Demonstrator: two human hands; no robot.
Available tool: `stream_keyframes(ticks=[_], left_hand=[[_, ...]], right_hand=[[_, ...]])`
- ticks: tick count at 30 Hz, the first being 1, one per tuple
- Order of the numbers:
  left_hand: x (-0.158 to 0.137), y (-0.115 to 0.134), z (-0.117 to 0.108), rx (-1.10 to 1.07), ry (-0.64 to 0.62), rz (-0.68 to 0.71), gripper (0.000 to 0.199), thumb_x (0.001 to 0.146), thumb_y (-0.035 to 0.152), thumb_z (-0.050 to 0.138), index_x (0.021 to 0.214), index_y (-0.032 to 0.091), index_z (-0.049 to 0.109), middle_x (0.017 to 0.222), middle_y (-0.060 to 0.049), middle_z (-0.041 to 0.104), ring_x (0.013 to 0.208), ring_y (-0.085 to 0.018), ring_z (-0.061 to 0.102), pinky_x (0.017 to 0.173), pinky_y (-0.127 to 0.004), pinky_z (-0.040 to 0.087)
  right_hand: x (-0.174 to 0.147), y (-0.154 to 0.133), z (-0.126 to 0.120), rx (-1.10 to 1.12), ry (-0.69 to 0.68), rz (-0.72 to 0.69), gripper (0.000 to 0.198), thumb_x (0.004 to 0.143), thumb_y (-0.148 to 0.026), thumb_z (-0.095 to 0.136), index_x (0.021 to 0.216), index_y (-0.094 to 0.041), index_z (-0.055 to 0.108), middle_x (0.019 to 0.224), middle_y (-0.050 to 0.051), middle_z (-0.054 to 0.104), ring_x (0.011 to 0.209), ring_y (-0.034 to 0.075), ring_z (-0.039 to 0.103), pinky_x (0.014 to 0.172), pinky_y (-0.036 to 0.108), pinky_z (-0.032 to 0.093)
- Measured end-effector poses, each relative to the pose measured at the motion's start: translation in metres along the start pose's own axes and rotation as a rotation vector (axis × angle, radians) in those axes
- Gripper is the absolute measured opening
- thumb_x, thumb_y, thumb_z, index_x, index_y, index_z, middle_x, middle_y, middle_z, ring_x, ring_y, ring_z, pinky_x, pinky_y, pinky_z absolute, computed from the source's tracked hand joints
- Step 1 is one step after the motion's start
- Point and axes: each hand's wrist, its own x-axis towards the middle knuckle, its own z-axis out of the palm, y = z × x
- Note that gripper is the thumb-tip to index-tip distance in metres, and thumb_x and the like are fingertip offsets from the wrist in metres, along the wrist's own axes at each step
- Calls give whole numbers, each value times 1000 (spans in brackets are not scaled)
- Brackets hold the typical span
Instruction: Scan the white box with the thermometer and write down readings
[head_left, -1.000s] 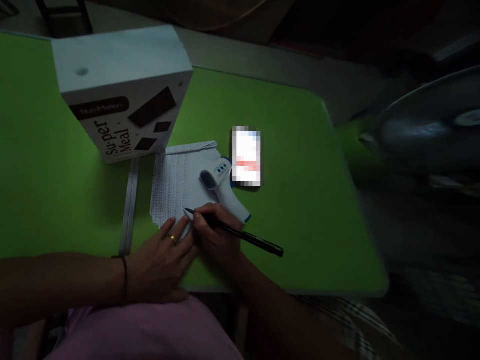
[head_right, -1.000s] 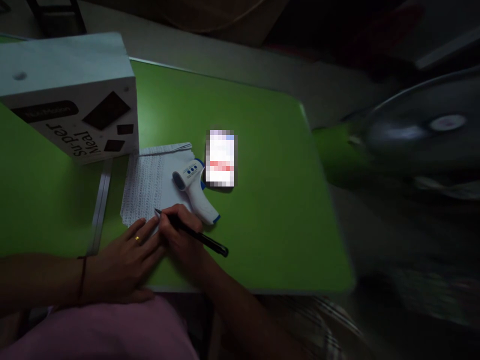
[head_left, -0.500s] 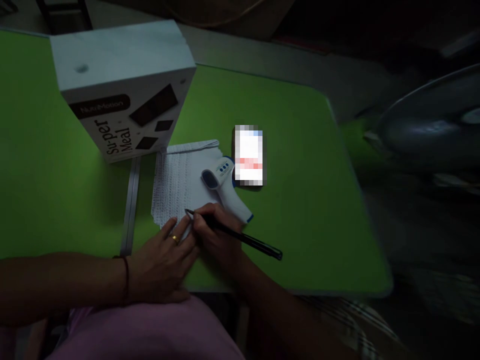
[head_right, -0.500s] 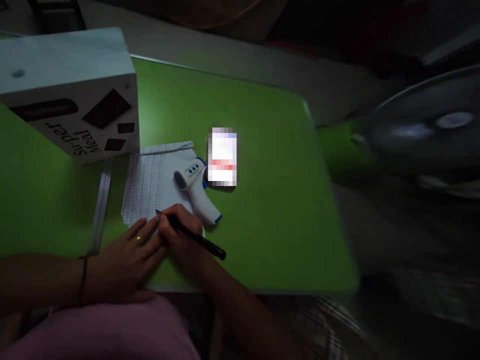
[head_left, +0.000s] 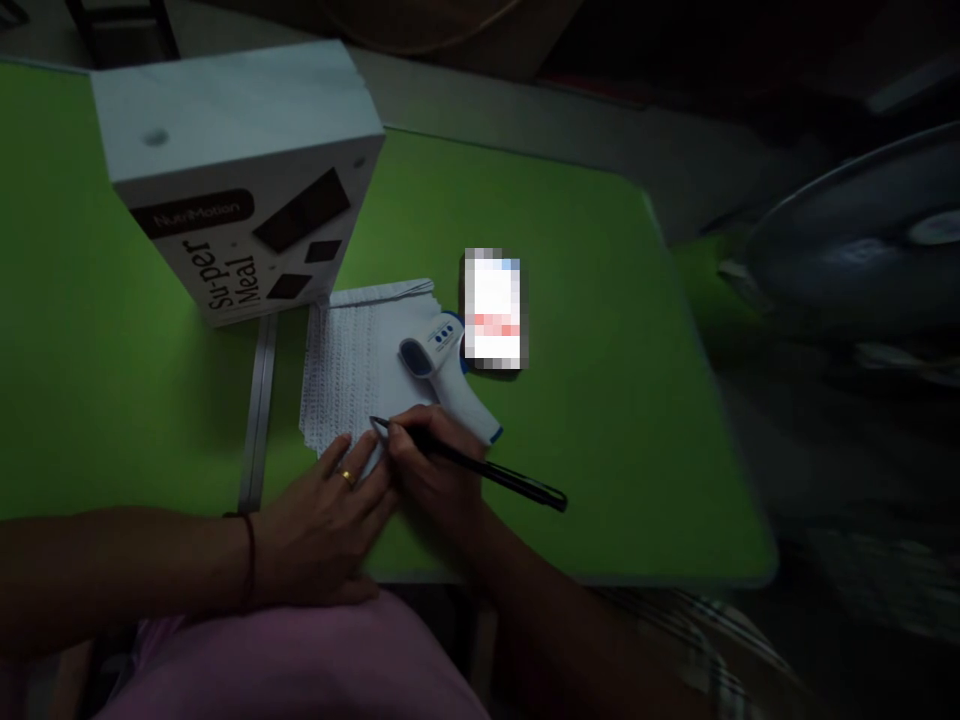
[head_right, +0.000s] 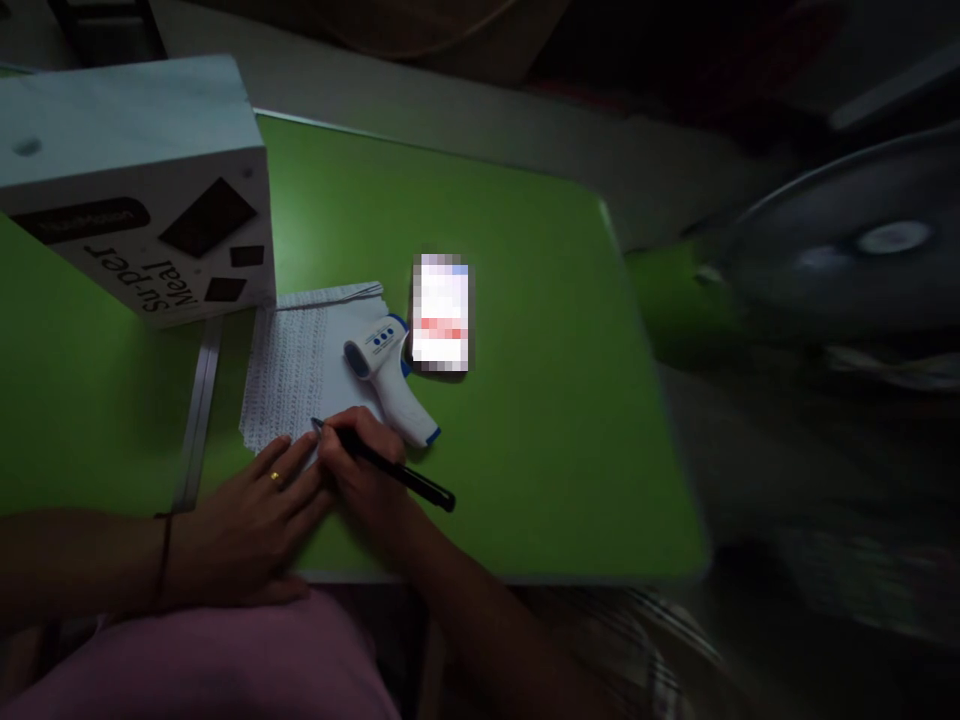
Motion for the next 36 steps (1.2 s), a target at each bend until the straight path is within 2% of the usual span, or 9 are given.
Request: stream_keyframes(ticks=[8,21,30,36], left_hand=[[0,0,0,-6,16,-1,94,78,68,72,136,-4,52,147,-31,46,142,-51,33,116,-60,27],[0,0,-4,24,-21,-2,95,80,70,68,139,-3,50,148,-30,45,142,-50,34,116,-59,28],[-1,0,-1,7,-8,-1,93,81,68,68,139,-3,49,148,-29,46,142,-50,34,116,-60,27],[-1,0,0,12,25,1,94,78,68,72,136,-3,52,147,-31,46,141,-51,35,116,-60,27]], right_hand=[[0,0,0,32,-30,-16,13,85,-22,58,72,-22,59,59,-5,59,53,11,53,53,24,45],[4,-2,-1,18,30,-35,14,84,-22,55,71,-22,57,59,-5,59,52,10,53,51,24,43],[1,0,1,-14,4,-46,15,86,-20,56,72,-22,57,59,-6,57,53,10,53,54,23,44],[3,-1,0,31,31,-53,14,84,-20,56,70,-22,58,59,-6,58,51,10,52,50,22,43]])
